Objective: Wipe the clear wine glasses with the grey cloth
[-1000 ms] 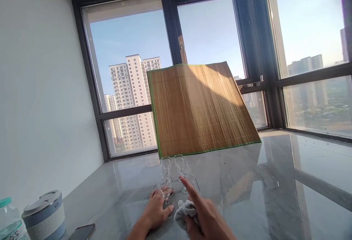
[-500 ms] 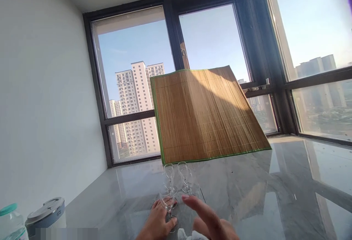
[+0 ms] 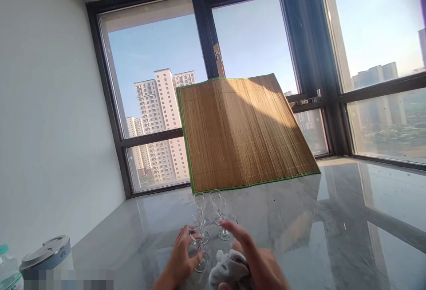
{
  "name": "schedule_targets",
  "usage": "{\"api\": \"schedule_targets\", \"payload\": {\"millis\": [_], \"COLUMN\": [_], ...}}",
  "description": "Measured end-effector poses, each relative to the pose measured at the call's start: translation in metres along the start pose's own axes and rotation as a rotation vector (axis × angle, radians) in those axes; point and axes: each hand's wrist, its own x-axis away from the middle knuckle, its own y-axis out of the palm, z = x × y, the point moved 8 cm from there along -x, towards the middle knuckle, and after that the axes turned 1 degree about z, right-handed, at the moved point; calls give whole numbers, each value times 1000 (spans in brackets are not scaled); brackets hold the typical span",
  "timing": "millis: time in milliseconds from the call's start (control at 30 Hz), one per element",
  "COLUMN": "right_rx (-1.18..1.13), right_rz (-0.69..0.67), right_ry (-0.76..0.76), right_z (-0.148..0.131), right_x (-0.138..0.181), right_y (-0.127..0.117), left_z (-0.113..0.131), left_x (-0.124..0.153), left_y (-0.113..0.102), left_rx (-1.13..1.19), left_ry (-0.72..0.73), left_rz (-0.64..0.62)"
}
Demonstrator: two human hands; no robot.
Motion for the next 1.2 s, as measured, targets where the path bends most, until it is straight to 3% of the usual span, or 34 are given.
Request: {"api": "schedule_targets", "payload": {"millis": [100, 200, 267, 367, 567, 867, 1067, 1200], "right_rx": [28, 218, 381, 483, 595, 711, 781, 679], "right_rz": [-25, -61, -182, -301, -305, -249, -169, -183], "right_ry": [107, 360, 490, 517, 560, 784, 721, 693], "right_z": [31, 87, 121, 144, 138, 139, 130, 126], "right_x": [-3, 2, 10, 18, 26, 54, 39, 34], "right_y": [-1, 3, 14, 27, 34, 56, 58, 61], "left_z": [11, 12, 10, 4, 5, 16, 13, 16], "left_x": [1, 2, 3, 3, 3, 4, 4, 3], "left_y": [-4, 0, 2, 6, 6, 6, 8, 8], "left_rx": [121, 210, 221, 228, 209, 172, 167, 154], "left_ry": [18, -21, -34, -41, -33, -8, -34, -31], "left_rz": [18, -10, -17, -10, -19, -64, -64, -72]}}
